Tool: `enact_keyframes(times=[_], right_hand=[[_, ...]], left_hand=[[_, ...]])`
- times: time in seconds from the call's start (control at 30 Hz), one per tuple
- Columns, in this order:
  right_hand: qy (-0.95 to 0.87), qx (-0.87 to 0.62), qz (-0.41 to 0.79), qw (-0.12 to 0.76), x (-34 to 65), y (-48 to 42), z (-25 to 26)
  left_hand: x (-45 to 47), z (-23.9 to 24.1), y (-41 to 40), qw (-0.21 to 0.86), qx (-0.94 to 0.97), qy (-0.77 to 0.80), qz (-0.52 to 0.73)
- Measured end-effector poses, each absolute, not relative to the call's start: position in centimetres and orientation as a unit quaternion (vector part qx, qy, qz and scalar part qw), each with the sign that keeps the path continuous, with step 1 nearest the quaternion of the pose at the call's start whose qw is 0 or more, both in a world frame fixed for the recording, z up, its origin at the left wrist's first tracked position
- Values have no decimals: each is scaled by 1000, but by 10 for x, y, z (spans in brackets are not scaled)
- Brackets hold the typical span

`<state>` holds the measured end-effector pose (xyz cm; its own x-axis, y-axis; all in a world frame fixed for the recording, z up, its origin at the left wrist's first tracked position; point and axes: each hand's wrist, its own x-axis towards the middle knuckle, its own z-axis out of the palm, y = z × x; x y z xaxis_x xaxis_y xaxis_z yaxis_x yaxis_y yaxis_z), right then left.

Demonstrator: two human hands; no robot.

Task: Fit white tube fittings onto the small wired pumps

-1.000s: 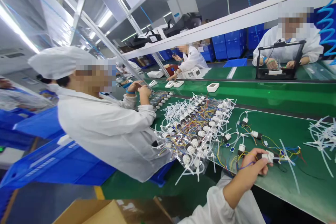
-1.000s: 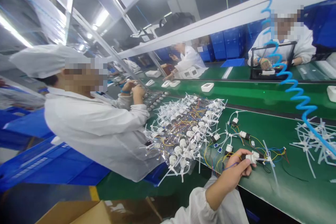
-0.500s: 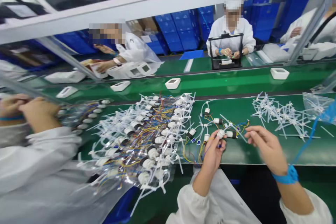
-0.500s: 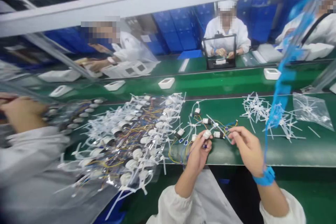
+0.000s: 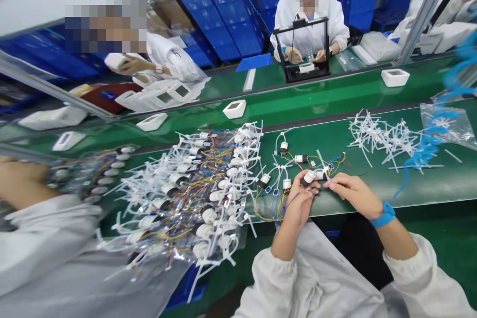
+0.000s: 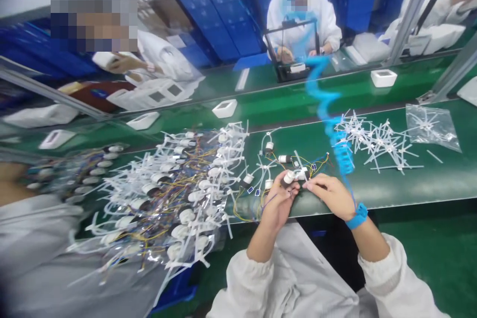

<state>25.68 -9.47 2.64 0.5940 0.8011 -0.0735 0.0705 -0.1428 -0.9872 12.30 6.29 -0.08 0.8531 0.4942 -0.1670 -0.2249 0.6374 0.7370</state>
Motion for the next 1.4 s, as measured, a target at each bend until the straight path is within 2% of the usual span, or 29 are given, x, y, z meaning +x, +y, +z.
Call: enact_keyframes(times=[0.2, 0.4, 0.53, 0.67, 0.8, 0.93, 1.13, 1.4], right_hand=[[-220, -589, 414, 658, 215, -73, 8], [-117, -574, 415, 696, 192, -58, 6], [-117, -561, 419, 705, 189, -57, 8], [-138, -567, 412, 699, 194, -62, 9], [-174, -590, 386, 687, 206, -73, 12], [-195, -595, 380, 681, 215, -79, 13], [-224, -591, 398, 665, 223, -84, 11], [-132, -588, 382, 700, 225, -83, 1]], left_hand=[[114, -4, 60, 889, 361, 176, 219], [106, -6, 56, 860, 399, 169, 270], [104, -12, 52, 845, 452, 146, 246], [96, -10, 48, 767, 572, 157, 246], [88, 6, 49, 695, 660, 224, 175], [90, 16, 56, 743, 611, 242, 128], [95, 10, 64, 775, 560, 260, 133], [97, -1, 70, 819, 492, 267, 122]])
